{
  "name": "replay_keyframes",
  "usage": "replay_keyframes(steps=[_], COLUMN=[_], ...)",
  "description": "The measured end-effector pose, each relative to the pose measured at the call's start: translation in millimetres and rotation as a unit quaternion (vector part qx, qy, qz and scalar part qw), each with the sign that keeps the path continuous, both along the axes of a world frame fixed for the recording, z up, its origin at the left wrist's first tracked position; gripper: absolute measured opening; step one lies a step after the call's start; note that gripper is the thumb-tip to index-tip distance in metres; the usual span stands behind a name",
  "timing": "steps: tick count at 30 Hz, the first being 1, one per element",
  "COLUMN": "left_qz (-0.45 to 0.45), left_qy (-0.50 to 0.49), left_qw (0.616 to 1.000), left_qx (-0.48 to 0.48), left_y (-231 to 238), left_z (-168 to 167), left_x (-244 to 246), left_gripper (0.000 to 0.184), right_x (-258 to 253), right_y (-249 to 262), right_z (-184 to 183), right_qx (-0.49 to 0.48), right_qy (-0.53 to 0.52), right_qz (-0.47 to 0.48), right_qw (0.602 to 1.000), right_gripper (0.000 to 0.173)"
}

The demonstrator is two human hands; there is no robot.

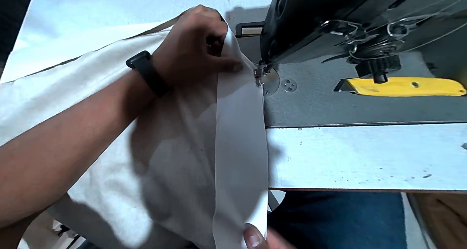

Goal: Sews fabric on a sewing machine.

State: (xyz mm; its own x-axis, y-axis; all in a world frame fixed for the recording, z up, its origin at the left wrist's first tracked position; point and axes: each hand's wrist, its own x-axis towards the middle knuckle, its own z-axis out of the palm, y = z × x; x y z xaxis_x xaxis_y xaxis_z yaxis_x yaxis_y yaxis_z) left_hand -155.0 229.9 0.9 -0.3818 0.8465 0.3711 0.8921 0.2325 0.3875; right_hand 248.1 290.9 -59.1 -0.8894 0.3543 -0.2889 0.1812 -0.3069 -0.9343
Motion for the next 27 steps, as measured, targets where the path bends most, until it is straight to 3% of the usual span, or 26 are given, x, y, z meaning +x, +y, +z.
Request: replay_keyframes(steps=[17, 27], left_qz=[0.0, 0.052], left_qy=[0.007, 0.003], left_qw=[1.0, 0.998], left_qx=[0.011, -0.023], left_y=[0.9, 4.2], left_z=[-1.8, 2.6], left_x=[-8.6, -24.6], left_gripper=[0.043, 0.047], right_x=[-6.6, -15.3], right_y=[6.8, 13.6], right_z=[-2.1, -0.7], right_qx=[0.019, 0.002], right_qy=[0.006, 0.007], right_qz=[0.001, -0.026], right_qw=[1.0, 1.0], right_gripper=[0.023, 0.021])
